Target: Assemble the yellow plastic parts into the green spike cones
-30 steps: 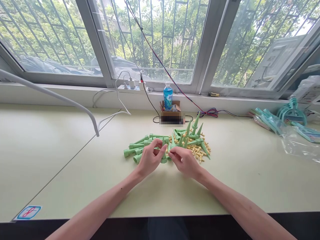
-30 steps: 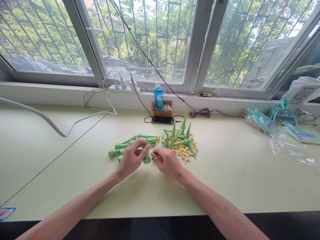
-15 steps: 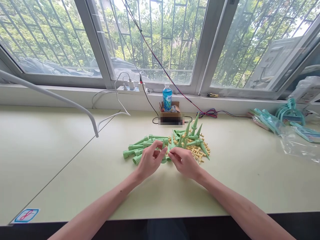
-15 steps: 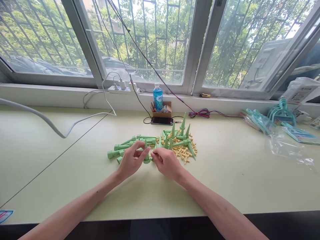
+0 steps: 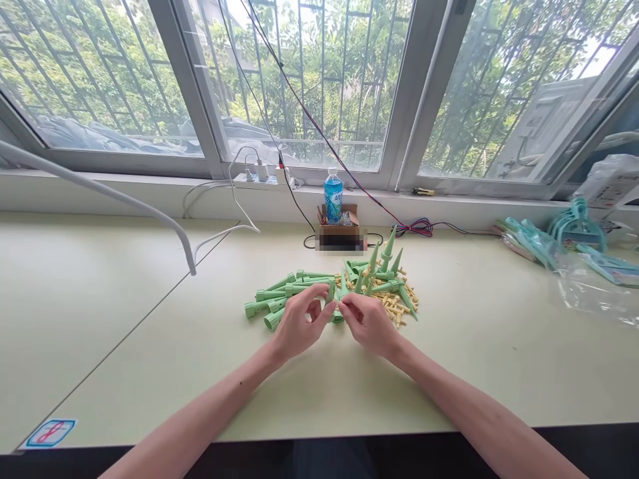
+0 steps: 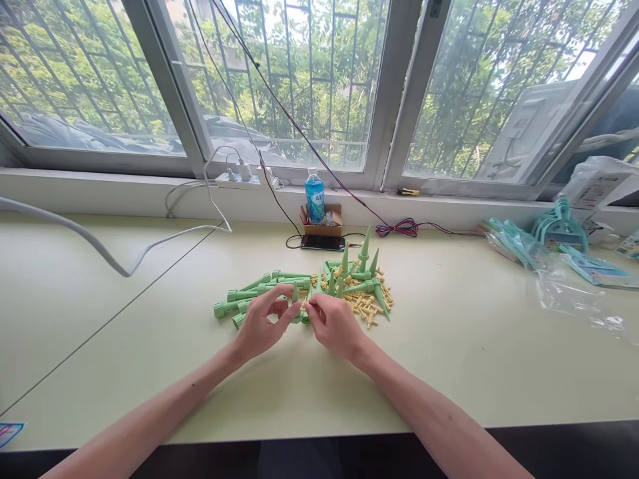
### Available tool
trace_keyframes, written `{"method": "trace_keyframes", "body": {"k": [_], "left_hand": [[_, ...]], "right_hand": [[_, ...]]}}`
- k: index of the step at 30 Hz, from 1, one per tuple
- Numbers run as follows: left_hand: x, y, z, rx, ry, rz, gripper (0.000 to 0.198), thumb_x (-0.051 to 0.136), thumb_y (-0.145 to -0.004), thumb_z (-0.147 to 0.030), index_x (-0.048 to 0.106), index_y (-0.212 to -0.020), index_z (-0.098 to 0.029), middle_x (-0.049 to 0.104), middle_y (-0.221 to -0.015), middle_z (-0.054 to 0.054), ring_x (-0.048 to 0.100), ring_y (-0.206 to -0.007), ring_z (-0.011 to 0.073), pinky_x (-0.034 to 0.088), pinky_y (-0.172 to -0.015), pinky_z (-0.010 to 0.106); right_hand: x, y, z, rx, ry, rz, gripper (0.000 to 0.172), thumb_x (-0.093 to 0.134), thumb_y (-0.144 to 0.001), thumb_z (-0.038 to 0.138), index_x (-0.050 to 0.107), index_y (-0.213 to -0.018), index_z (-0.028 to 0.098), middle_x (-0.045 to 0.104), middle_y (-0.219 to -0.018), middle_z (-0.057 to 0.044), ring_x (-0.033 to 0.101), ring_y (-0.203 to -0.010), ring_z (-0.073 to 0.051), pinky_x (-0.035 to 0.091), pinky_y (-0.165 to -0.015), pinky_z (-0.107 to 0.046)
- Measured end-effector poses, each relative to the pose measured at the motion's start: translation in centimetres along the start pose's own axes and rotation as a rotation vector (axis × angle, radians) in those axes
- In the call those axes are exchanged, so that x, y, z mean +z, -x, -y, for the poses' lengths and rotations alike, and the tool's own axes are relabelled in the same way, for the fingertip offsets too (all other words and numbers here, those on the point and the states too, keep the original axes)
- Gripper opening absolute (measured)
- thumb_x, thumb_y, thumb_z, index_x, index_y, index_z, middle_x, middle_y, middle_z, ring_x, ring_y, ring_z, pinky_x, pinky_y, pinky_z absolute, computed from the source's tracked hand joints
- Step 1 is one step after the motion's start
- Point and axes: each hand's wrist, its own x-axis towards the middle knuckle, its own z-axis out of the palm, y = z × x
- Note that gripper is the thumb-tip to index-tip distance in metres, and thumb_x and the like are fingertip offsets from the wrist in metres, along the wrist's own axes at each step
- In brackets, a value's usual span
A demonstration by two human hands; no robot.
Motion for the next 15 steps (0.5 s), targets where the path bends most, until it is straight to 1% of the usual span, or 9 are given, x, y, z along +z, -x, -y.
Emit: {"method": "trace_keyframes", "body": {"k": [3,6,9,12,15], "left_hand": [[-0.01,-0.01,-0.1,0.025,-0.007,0.002,0.017,0.057,-0.09,-0.032,0.056,-0.101,-0.02,0.059,-0.074,-0.002,0.048,-0.05,0.0064,0.045,-0.051,0.02],[-0.01,0.01,-0.14,0.045,-0.008,0.007,0.02,0.059,-0.089,-0.031,0.056,-0.105,-0.019,0.064,-0.087,0.003,0.054,-0.056,0.007,0.049,-0.052,0.019],[-0.02,0.02,-0.12,0.046,-0.002,0.02,0.024,0.058,-0.09,-0.03,0.057,-0.112,-0.02,0.065,-0.101,0.006,0.058,-0.062,0.0079,0.052,-0.053,0.019],[-0.04,-0.04,-0.12,0.04,0.002,0.037,0.029,0.057,-0.092,-0.031,0.057,-0.119,-0.021,0.064,-0.108,0.008,0.059,-0.064,0.0083,0.052,-0.052,0.019],[-0.08,-0.12,-0.21,0.029,-0.005,0.055,0.032,0.057,-0.092,-0.032,0.056,-0.122,-0.022,0.063,-0.111,0.008,0.058,-0.062,0.008,0.05,-0.049,0.018]], "right_hand": [[0.04,-0.03,-0.06,0.013,0.0,-0.023,0.024,0.046,-0.097,0.03,0.055,-0.077,0.019,0.047,-0.059,0.002,0.038,-0.051,-0.011,0.031,-0.051,-0.024],[0.05,-0.03,-0.04,0.026,-0.016,-0.04,0.023,0.046,-0.097,0.029,0.055,-0.078,0.019,0.048,-0.06,0.003,0.039,-0.051,-0.011,0.032,-0.051,-0.024],[0.0,-0.05,0.07,0.045,-0.025,-0.065,0.022,0.046,-0.096,0.028,0.054,-0.078,0.019,0.047,-0.059,0.003,0.038,-0.05,-0.011,0.031,-0.05,-0.024],[-0.07,-0.08,0.18,0.059,-0.049,-0.085,0.022,0.046,-0.096,0.028,0.054,-0.078,0.019,0.049,-0.059,0.002,0.04,-0.05,-0.011,0.032,-0.05,-0.024],[-0.12,-0.13,0.26,0.075,-0.075,-0.12,0.023,0.046,-0.097,0.03,0.055,-0.079,0.019,0.052,-0.061,0.002,0.043,-0.049,-0.011,0.034,-0.049,-0.024]]}}
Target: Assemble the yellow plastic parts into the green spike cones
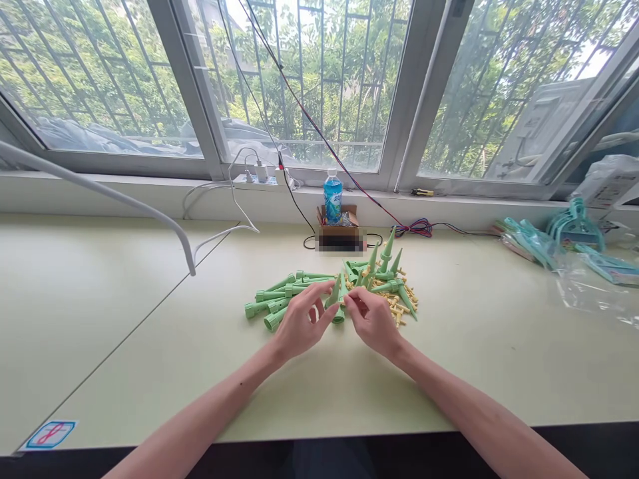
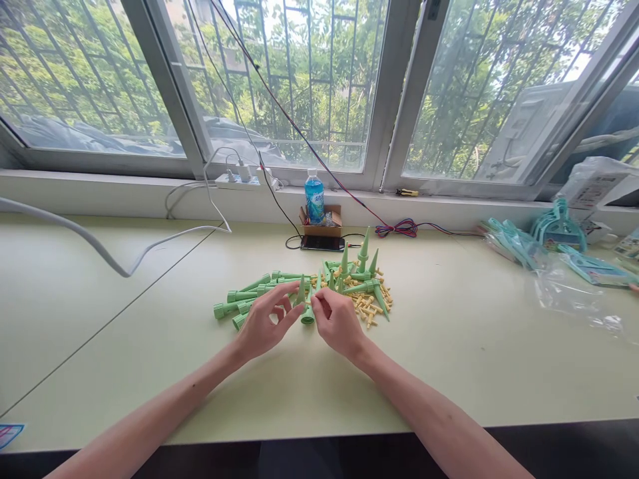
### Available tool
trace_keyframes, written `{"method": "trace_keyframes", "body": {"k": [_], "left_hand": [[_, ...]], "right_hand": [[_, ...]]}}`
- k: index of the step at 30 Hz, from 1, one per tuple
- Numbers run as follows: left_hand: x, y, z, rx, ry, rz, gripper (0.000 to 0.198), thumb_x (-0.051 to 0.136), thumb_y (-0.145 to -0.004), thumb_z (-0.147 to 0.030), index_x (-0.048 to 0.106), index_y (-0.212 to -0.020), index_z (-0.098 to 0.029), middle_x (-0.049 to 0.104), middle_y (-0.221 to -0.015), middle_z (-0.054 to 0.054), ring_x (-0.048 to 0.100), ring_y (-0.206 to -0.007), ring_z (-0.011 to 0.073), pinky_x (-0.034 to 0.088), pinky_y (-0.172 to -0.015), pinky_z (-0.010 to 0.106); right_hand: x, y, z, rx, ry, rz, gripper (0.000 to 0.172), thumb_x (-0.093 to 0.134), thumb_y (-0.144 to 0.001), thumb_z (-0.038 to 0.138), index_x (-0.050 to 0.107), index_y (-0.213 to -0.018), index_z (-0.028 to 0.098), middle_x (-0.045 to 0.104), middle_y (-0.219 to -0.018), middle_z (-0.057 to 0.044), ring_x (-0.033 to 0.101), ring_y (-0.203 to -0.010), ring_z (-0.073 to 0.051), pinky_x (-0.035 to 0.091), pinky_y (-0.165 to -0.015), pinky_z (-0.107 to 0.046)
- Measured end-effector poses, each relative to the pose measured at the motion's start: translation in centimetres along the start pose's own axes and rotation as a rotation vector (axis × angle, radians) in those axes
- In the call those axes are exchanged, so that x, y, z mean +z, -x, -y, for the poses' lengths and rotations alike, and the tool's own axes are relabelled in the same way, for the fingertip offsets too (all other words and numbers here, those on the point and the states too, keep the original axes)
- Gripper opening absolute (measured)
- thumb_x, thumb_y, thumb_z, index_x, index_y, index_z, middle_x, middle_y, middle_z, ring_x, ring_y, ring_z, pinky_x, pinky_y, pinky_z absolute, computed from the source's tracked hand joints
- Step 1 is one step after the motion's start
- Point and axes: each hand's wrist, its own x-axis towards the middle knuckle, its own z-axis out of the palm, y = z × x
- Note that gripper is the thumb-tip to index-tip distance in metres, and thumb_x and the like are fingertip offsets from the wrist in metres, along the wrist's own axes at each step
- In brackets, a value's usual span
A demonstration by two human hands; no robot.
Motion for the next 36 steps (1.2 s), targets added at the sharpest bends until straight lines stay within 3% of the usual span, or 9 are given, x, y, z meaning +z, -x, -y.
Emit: {"method": "trace_keyframes", "body": {"k": [6,14,17,21,26,31,36], "left_hand": [[-0.14,-0.06,-0.1,-0.02,0.004,0.062,0.036,0.057,-0.091,-0.031,0.051,-0.125,-0.022,0.063,-0.112,0.008,0.057,-0.059,0.0074,0.047,-0.045,0.018],[-0.04,-0.23,-0.36,-0.046,0.025,0.074,0.024,0.051,-0.095,-0.035,0.056,-0.114,-0.021,0.06,-0.104,0.006,0.059,-0.071,0.0115,0.052,-0.056,0.021],[-0.13,-0.45,-0.49,-0.1,0.03,-0.014,0.022,0.047,-0.096,-0.039,0.058,-0.099,-0.02,0.057,-0.098,0.005,0.057,-0.069,0.0113,0.048,-0.052,0.021],[-0.3,-0.69,-0.25,-0.222,0.068,-0.106,0.041,0.045,-0.096,-0.046,0.05,-0.067,-0.018,0.047,-0.062,-0.002,0.043,-0.049,0.0088,0.033,-0.043,0.02],[-0.39,-0.73,-0.3,-0.359,0.159,0.038,0.066,0.039,-0.095,-0.057,0.052,-0.045,-0.016,0.042,-0.041,-0.002,0.037,-0.039,0.008,0.03,-0.043,0.023],[-0.51,-0.71,-0.6,-0.443,0.225,0.138,0.068,0.038,-0.094,-0.061,0.061,-0.05,-0.014,0.044,-0.039,-0.002,0.038,-0.039,0.0076,0.032,-0.046,0.022],[-0.65,-0.82,-0.58,-0.487,0.24,0.191,0.066,0.039,-0.093,-0.063,0.064,-0.056,-0.014,0.045,-0.04,-0.002,0.037,-0.04,0.0074,0.031,-0.046,0.021]], "right_hand": [[-0.16,-0.08,0.36,0.047,-0.083,-0.039,0.025,0.047,-0.097,0.036,0.054,-0.08,0.019,0.05,-0.059,0.002,0.045,-0.046,-0.011,0.036,-0.045,-0.023],[-0.2,-0.09,0.48,0.057,-0.111,-0.036,0.025,0.047,-0.097,0.037,0.054,-0.081,0.019,0.049,-0.059,0.003,0.045,-0.045,-0.011,0.036,-0.044,-0.023],[-0.18,-0.05,0.4,0.034,-0.077,-0.051,0.025,0.047,-0.097,0.036,0.054,-0.08,0.019,0.051,-0.061,0.002,0.046,-0.049,-0.011,0.037,-0.047,-0.023],[-0.18,0.02,0.4,-0.008,-0.022,-0.074,0.024,0.047,-0.097,0.033,0.056,-0.08,0.018,0.056,-0.066,-0.001,0.05,-0.055,-0.012,0.04,-0.052,-0.024],[-0.24,0.0,0.35,-0.083,0.023,-0.089,0.021,0.047,-0.098,0.029,0.057,-0.082,0.018,0.057,-0.068,-0.001,0.049,-0.057,-0.012,0.041,-0.054,-0.024],[-0.23,0.03,0.2,-0.192,0.023,-0.078,0.02,0.046,-0.099,0.025,0.057,-0.084,0.019,0.058,-0.072,-0.002,0.046,-0.058,-0.012,0.039,-0.055,-0.024],[-0.22,0.0,0.08,-0.197,0.024,-0.075,0.021,0.045,-0.1,0.025,0.058,-0.084,0.019,0.058,-0.073,-0.002,0.049,-0.06,-0.013,0.04,-0.056,-0.024]]}}
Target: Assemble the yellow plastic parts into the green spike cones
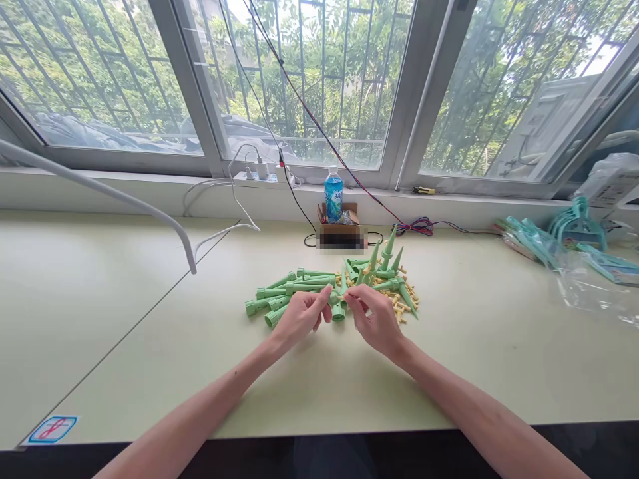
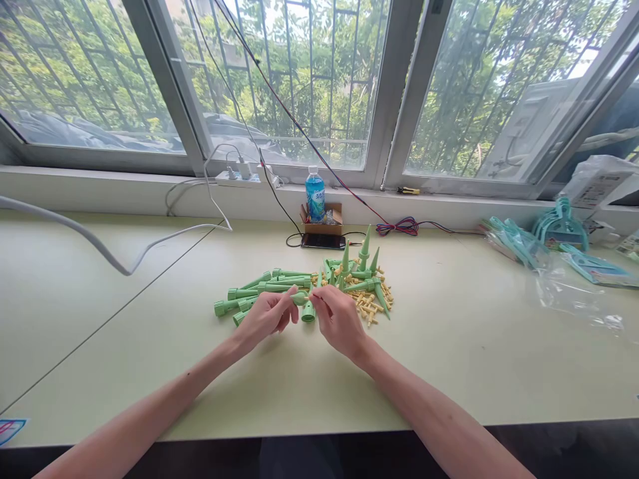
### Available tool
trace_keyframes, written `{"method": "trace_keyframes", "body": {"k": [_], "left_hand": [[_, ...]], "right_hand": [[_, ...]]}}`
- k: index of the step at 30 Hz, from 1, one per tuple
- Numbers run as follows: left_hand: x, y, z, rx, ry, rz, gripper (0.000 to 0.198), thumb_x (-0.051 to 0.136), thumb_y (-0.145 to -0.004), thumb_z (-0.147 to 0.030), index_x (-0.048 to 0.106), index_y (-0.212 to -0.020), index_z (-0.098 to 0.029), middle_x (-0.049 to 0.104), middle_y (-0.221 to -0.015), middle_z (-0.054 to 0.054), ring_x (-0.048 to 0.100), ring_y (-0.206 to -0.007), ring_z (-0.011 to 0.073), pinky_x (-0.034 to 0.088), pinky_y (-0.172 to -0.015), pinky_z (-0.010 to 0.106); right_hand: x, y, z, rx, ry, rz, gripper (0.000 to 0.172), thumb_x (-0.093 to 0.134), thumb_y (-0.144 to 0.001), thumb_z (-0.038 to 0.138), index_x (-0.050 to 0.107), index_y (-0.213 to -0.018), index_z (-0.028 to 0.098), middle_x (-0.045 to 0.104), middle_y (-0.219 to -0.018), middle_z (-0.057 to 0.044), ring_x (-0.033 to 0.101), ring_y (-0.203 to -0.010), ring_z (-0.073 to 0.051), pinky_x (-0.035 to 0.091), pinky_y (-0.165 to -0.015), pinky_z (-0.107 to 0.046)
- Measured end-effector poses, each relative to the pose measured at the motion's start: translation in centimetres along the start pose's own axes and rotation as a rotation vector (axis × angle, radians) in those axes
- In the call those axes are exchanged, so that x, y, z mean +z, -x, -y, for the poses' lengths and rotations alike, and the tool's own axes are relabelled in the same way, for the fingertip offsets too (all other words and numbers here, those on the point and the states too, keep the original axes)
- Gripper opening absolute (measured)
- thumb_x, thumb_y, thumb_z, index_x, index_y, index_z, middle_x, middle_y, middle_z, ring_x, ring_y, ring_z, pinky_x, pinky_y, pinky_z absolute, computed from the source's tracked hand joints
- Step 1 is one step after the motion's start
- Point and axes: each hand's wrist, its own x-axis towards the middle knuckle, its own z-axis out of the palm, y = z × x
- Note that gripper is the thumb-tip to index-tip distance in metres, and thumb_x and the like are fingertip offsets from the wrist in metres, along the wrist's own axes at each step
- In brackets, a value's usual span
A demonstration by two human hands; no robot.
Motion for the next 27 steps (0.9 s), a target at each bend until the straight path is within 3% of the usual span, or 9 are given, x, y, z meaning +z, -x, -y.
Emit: {"method": "trace_keyframes", "body": {"k": [12,18,27], "left_hand": [[-0.23,0.31,-0.34,0.006,0.035,0.084,0.042,0.049,-0.092,-0.053,0.055,-0.071,-0.017,0.043,-0.045,-0.006,0.034,-0.041,0.0069,0.028,-0.044,0.019],[-0.04,0.29,-0.18,0.071,0.065,0.1,0.037,0.059,-0.087,-0.05,0.046,-0.072,-0.019,0.039,-0.053,-0.007,0.037,-0.046,0.0071,0.027,-0.043,0.019],[-0.03,0.15,0.5,0.195,0.085,0.073,0.031,0.063,-0.087,-0.042,0.047,-0.074,-0.019,0.032,-0.059,-0.007,0.033,-0.049,0.0068,0.027,-0.043,0.02]], "right_hand": [[-0.2,-0.08,0.13,0.114,-0.05,0.006,0.02,0.045,-0.099,0.028,0.056,-0.085,0.019,0.055,-0.071,-0.001,0.049,-0.053,-0.011,0.039,-0.048,-0.022],[-0.12,-0.09,0.17,0.14,-0.066,0.022,0.021,0.045,-0.098,0.03,0.055,-0.083,0.019,0.053,-0.069,0.0,0.048,-0.051,-0.011,0.038,-0.046,-0.022],[-0.09,-0.03,0.22,0.151,-0.111,0.054,0.02,0.045,-0.099,0.029,0.053,-0.083,0.02,0.05,-0.065,0.002,0.046,-0.047,-0.01,0.037,-0.046,-0.022]]}}
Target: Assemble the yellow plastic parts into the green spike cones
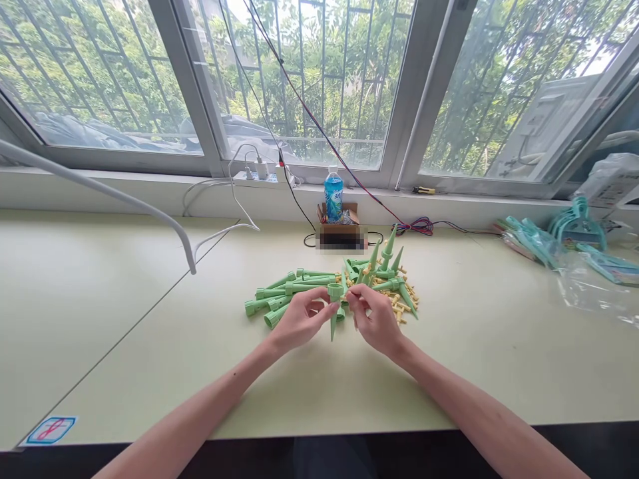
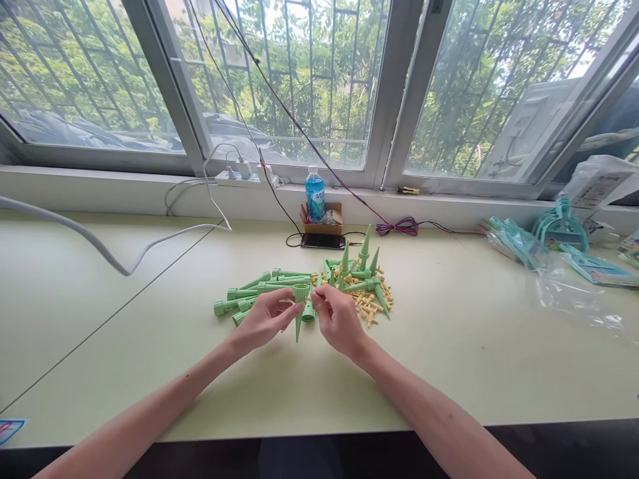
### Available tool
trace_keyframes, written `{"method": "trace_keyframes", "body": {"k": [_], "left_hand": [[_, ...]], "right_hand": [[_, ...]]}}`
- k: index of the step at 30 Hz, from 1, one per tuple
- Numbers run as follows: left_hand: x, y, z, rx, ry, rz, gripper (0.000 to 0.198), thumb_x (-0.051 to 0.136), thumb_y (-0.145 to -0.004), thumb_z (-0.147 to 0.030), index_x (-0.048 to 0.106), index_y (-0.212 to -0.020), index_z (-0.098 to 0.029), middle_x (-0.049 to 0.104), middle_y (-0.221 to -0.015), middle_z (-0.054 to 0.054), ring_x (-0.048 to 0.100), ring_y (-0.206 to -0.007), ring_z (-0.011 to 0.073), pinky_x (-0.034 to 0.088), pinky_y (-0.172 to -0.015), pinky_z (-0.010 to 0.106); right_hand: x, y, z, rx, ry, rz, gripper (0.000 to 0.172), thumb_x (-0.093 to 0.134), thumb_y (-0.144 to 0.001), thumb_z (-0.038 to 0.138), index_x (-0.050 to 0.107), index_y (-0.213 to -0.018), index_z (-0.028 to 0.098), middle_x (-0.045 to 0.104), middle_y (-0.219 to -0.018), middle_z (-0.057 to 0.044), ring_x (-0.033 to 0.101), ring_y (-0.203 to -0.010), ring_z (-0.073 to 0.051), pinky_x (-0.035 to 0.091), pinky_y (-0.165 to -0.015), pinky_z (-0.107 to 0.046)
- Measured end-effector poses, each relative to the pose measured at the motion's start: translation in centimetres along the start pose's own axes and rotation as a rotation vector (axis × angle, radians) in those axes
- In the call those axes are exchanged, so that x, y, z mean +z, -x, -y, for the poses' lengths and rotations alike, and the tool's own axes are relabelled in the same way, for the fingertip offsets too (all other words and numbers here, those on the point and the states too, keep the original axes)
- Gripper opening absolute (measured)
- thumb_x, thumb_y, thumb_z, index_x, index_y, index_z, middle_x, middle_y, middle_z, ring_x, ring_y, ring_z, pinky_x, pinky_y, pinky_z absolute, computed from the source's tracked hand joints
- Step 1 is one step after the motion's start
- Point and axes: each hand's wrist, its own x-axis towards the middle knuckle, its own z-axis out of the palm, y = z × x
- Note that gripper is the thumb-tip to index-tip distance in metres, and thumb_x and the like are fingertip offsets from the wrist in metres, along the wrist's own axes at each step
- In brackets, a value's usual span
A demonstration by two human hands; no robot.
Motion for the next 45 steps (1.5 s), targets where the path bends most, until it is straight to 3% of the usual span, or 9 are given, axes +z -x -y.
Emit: {"method": "trace_keyframes", "body": {"k": [7,18,26,37,43,45], "left_hand": [[0.04,0.12,0.15,0.063,-0.056,-0.037,0.029,0.062,-0.088,-0.037,0.047,-0.074,-0.018,0.032,-0.06,-0.006,0.029,-0.051,0.0067,0.027,-0.044,0.02],[0.2,0.19,-0.31,0.211,-0.222,-0.111,0.024,0.058,-0.09,-0.036,0.05,-0.076,-0.018,0.042,-0.074,-0.001,0.04,-0.056,0.0082,0.039,-0.048,0.021],[0.07,0.2,0.02,0.294,-0.294,-0.114,0.013,0.055,-0.093,-0.031,0.062,-0.093,-0.02,0.055,-0.091,0.004,0.045,-0.06,0.0085,0.043,-0.051,0.02],[0.01,0.06,0.11,0.267,-0.311,-0.116,0.022,0.053,-0.094,-0.036,0.067,-0.104,-0.023,0.057,-0.097,0.005,0.047,-0.061,0.0082,0.045,-0.05,0.019],[0.44,0.12,-0.3,0.221,-0.29,-0.214,0.021,0.058,-0.091,-0.038,0.059,-0.102,-0.021,0.057,-0.099,0.004,0.048,-0.056,0.0064,0.045,-0.049,0.02],[0.46,0.12,-0.42,0.169,-0.235,-0.23,0.025,0.057,-0.09,-0.044,0.056,-0.095,-0.019,0.058,-0.09,0.002,0.047,-0.054,0.0063,0.043,-0.048,0.019]], "right_hand": [[0.0,0.02,0.08,0.011,-0.026,0.015,0.021,0.045,-0.099,0.03,0.051,-0.083,0.019,0.049,-0.064,0.003,0.045,-0.046,-0.009,0.038,-0.045,-0.021],[0.02,0.01,-0.02,0.014,-0.036,0.022,0.024,0.042,-0.1,0.033,0.052,-0.084,0.019,0.051,-0.066,0.002,0.048,-0.048,-0.009,0.039,-0.044,-0.02],[-0.07,0.02,0.17,-0.006,-0.015,0.019,0.024,0.041,-0.101,0.033,0.053,-0.084,0.019,0.051,-0.063,0.003,0.047,-0.047,-0.01,0.04,-0.048,-0.021],[-0.08,-0.08,0.37,-0.009,-0.008,0.004,0.027,0.041,-0.101,0.036,0.054,-0.083,0.02,0.05,-0.058,0.003,0.046,-0.046,-0.01,0.04,-0.047,-0.022],[0.0,0.05,0.66,-0.019,-0.015,-0.098,0.025,0.043,-0.1,0.036,0.056,-0.086,0.02,0.051,-0.061,0.002,0.046,-0.047,-0.01,0.041,-0.046,-0.022],[-0.04,0.1,0.54,-0.024,-0.004,-0.144,0.025,0.043,-0.1,0.036,0.057,-0.086,0.02,0.053,-0.064,0.001,0.047,-0.047,-0.01,0.041,-0.045,-0.022]]}}
